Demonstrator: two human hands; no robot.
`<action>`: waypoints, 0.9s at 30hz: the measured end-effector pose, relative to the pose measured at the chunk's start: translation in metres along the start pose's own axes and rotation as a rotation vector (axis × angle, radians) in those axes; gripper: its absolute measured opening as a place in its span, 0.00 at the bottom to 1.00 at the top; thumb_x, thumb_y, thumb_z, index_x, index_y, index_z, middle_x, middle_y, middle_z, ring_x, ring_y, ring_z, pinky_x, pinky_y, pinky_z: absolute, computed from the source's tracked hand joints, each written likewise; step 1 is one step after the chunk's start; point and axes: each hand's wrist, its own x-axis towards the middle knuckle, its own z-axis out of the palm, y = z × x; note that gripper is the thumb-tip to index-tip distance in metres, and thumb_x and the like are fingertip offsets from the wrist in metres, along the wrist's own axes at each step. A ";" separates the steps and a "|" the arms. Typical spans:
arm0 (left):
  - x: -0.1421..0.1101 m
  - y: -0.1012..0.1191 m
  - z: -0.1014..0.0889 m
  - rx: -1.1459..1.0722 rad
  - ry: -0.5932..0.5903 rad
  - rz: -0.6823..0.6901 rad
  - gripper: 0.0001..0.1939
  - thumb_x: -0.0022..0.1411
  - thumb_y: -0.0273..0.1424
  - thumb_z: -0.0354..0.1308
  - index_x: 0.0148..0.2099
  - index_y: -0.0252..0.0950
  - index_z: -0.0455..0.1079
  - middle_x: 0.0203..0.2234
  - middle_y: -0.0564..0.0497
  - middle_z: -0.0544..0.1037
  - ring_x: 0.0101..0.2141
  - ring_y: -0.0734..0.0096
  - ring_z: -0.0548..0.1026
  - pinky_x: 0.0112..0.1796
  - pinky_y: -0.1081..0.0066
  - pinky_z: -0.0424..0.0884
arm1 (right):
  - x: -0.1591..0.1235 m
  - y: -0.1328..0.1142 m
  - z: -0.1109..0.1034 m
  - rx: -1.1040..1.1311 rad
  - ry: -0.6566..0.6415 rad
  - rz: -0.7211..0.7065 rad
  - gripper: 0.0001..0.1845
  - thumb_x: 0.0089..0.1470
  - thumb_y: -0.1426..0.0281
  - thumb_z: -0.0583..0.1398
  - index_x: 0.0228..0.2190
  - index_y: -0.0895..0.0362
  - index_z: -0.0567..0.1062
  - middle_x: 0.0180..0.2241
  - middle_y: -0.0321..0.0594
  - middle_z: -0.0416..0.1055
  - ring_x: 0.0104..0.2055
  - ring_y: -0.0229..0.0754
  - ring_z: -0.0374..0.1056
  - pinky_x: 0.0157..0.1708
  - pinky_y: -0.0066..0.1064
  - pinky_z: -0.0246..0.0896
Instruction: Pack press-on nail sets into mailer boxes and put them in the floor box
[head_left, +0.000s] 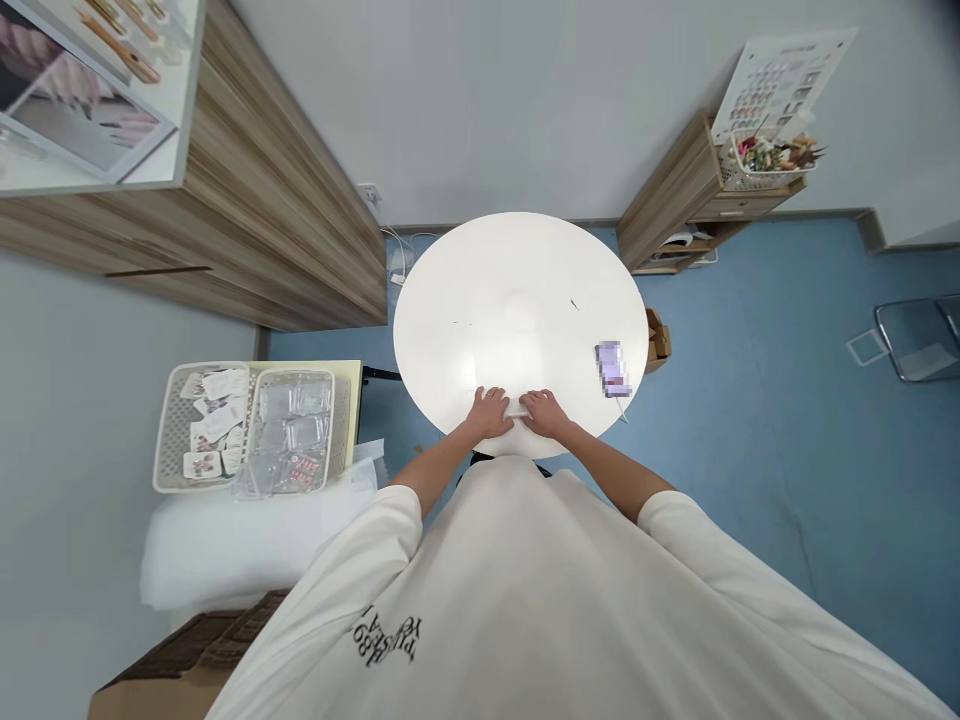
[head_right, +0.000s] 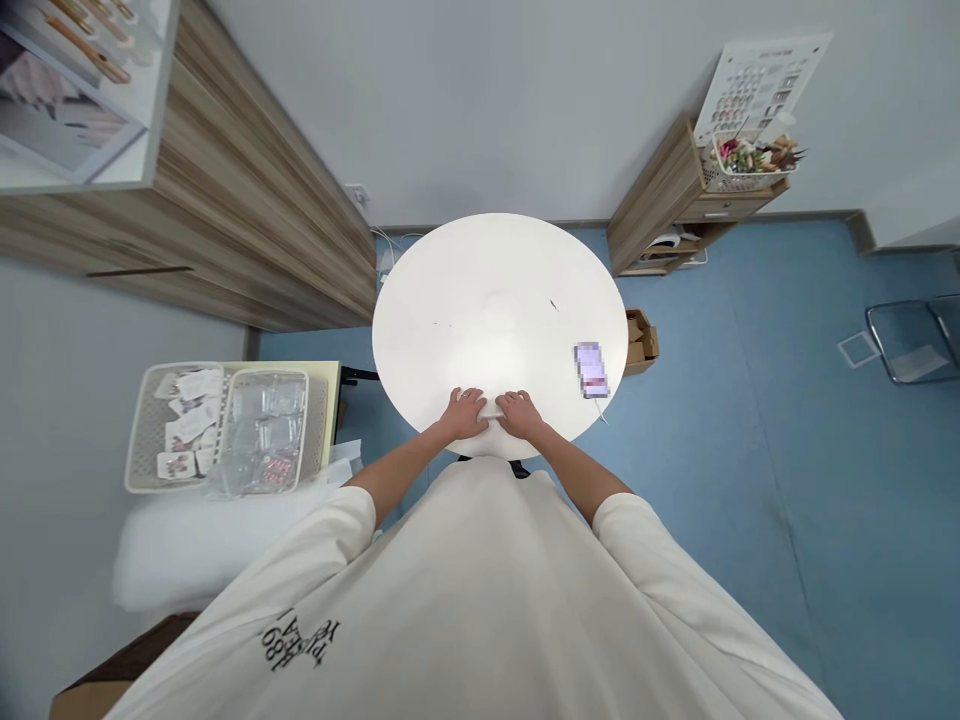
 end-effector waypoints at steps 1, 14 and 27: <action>0.001 -0.002 -0.001 -0.008 0.010 -0.010 0.22 0.67 0.40 0.51 0.59 0.40 0.69 0.64 0.41 0.65 0.66 0.50 0.58 0.66 0.45 0.44 | 0.003 0.001 -0.003 0.007 0.000 0.004 0.18 0.65 0.66 0.54 0.55 0.54 0.70 0.55 0.50 0.72 0.62 0.53 0.62 0.63 0.47 0.48; 0.041 -0.022 -0.009 -0.005 0.058 -0.160 0.36 0.63 0.34 0.57 0.71 0.39 0.53 0.68 0.36 0.57 0.68 0.44 0.54 0.65 0.42 0.47 | 0.022 0.015 -0.025 -0.013 0.116 0.211 0.30 0.66 0.65 0.51 0.66 0.58 0.61 0.70 0.52 0.53 0.71 0.55 0.48 0.67 0.50 0.43; 0.042 -0.017 0.004 0.049 0.045 -0.137 0.38 0.58 0.31 0.61 0.70 0.36 0.57 0.70 0.34 0.54 0.70 0.43 0.50 0.66 0.42 0.42 | 0.019 0.010 -0.017 -0.015 0.054 0.166 0.31 0.64 0.64 0.55 0.66 0.58 0.62 0.71 0.52 0.50 0.72 0.56 0.46 0.68 0.49 0.40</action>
